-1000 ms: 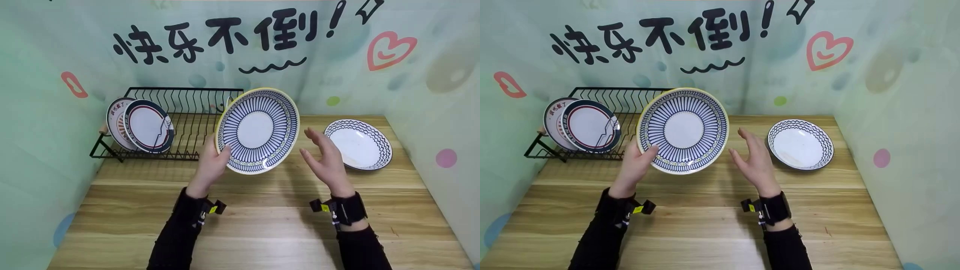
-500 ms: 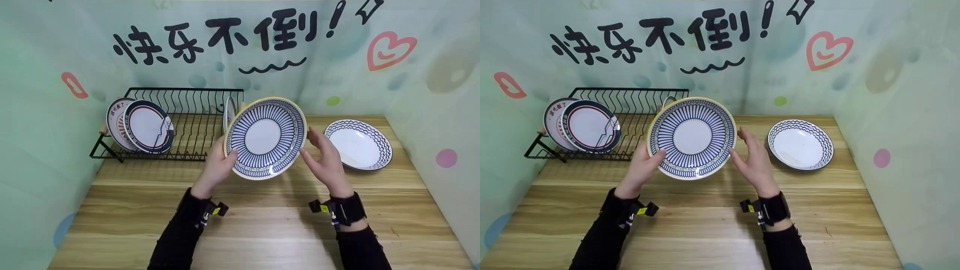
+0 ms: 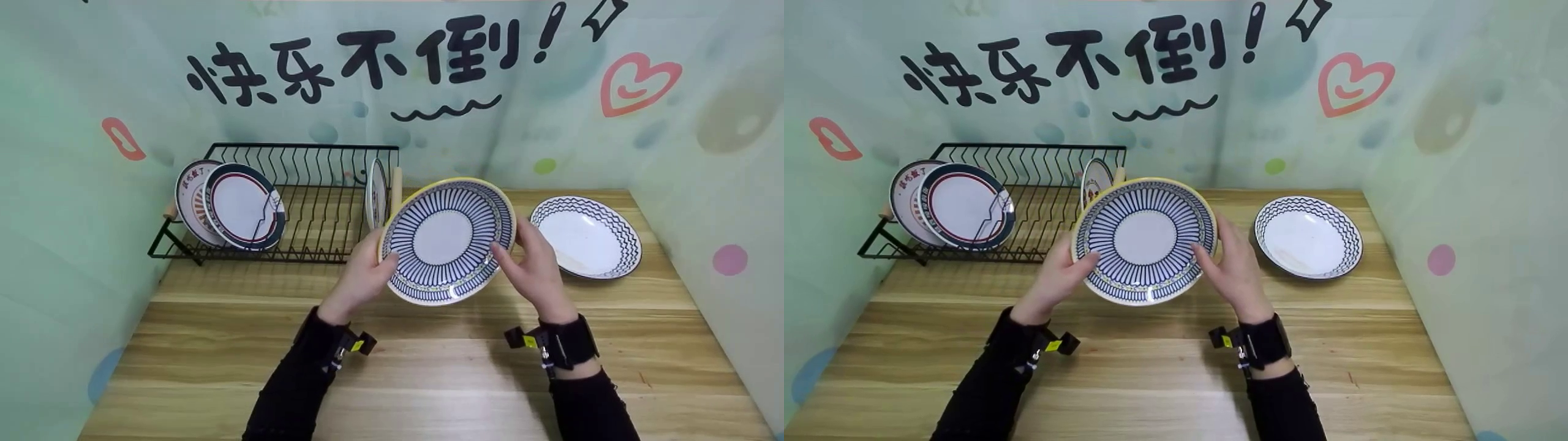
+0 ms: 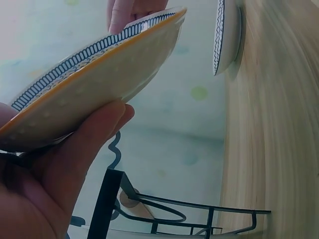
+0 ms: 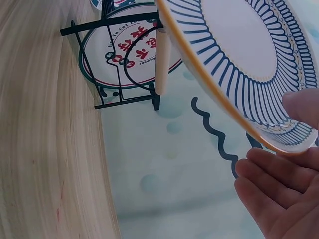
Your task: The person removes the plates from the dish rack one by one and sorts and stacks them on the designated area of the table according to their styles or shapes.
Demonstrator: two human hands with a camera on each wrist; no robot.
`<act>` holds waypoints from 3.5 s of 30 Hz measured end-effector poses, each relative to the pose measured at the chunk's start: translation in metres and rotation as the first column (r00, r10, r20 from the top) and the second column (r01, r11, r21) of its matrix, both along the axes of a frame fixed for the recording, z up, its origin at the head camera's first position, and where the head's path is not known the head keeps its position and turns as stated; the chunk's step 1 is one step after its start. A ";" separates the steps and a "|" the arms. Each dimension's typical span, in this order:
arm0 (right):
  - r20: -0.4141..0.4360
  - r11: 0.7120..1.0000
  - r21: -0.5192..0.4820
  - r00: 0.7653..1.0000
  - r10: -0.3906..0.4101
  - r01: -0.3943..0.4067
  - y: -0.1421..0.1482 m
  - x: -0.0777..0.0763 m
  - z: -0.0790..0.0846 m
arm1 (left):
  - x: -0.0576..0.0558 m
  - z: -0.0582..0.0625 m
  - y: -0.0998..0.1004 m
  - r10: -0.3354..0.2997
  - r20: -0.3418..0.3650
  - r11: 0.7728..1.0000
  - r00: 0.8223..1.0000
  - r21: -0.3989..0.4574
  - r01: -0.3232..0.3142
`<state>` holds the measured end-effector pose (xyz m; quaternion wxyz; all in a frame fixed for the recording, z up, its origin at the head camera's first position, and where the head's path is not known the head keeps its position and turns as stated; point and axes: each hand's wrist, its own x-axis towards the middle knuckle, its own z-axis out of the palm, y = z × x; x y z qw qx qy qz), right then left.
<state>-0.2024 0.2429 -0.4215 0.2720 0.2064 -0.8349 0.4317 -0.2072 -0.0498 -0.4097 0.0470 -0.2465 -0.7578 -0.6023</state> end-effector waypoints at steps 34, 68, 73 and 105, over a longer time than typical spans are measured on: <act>0.035 0.970 0.166 0.982 -0.184 0.175 0.009 0.006 0.005 | -0.004 -0.010 0.008 -0.154 0.047 0.988 0.987 0.003 0.154; 0.164 0.926 0.026 0.912 -0.375 0.376 0.035 0.007 0.014 | 0.016 0.012 0.005 0.101 -0.076 0.976 0.992 -0.185 -0.113; 0.153 0.905 0.002 0.894 -0.420 0.425 0.041 0.007 0.016 | 0.019 0.019 0.000 0.155 -0.138 0.960 0.978 -0.211 -0.182; 0.413 0.819 -0.090 0.770 -0.487 0.567 0.093 0.006 0.020 | 0.007 0.029 -0.030 0.316 -0.280 0.860 0.907 -0.319 -0.398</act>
